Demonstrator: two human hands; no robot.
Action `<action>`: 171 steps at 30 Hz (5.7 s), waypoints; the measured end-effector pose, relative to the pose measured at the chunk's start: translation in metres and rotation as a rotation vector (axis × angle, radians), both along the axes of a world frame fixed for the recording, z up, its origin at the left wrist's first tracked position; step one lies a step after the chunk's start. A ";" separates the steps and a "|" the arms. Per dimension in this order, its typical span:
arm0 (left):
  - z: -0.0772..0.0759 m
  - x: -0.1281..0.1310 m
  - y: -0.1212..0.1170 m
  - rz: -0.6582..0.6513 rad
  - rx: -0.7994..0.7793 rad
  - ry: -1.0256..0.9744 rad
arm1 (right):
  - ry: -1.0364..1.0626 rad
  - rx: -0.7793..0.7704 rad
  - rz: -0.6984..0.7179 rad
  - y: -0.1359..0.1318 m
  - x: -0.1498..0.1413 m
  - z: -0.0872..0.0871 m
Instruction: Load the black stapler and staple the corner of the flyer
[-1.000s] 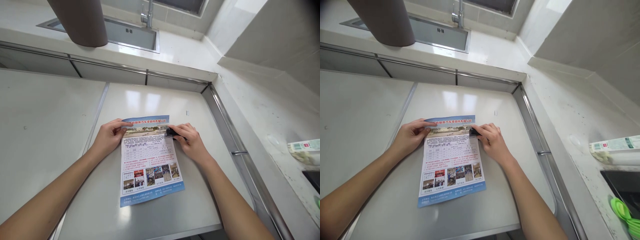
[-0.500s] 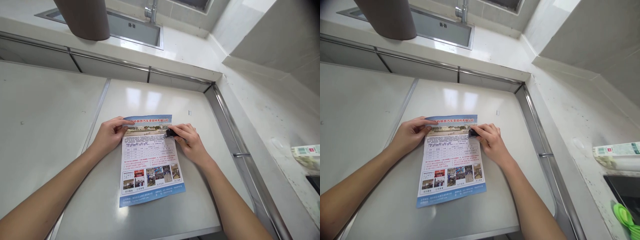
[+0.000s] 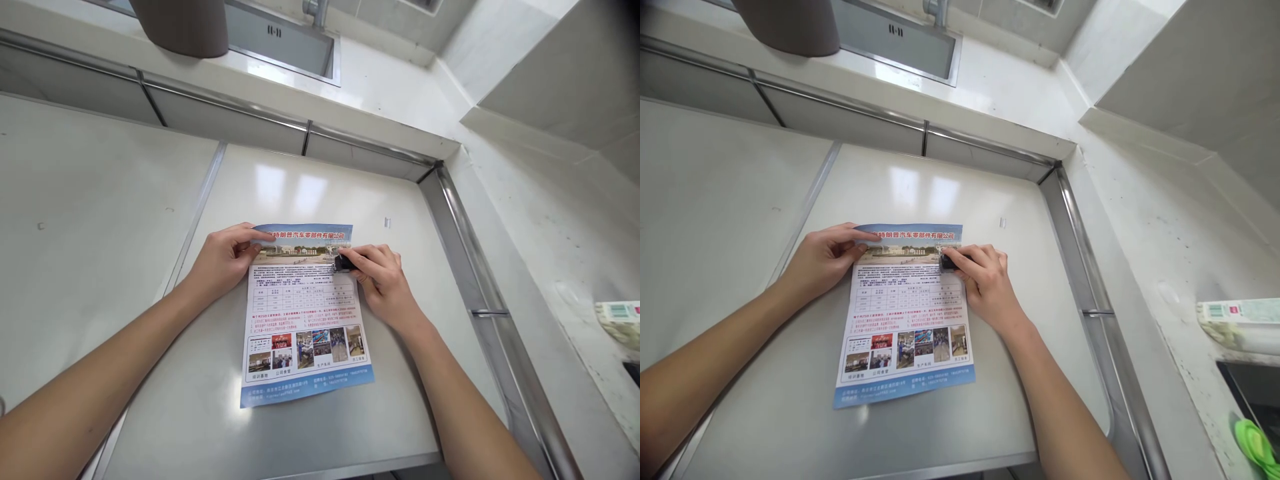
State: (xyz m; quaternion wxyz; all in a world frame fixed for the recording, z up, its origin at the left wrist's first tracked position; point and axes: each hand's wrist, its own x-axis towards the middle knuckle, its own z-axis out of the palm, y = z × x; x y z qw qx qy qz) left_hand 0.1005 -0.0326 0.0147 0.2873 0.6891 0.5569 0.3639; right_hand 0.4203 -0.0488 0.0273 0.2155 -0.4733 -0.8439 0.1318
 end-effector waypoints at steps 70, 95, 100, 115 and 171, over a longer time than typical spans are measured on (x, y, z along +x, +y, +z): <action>-0.013 -0.003 0.004 0.011 0.141 0.227 | 0.040 0.252 -0.191 -0.014 -0.032 0.010; -0.006 -0.013 0.003 0.168 0.131 -0.006 | -0.115 -0.520 0.074 0.008 0.067 0.039; 0.000 -0.014 0.000 0.228 0.152 -0.065 | -0.138 -0.560 0.038 0.010 0.074 0.039; -0.016 -0.025 0.012 0.356 0.055 -0.443 | -0.039 -0.581 0.091 0.017 0.088 0.027; 0.009 -0.082 0.015 -0.172 -0.289 -1.219 | 0.082 0.179 -0.359 0.068 -0.147 -0.007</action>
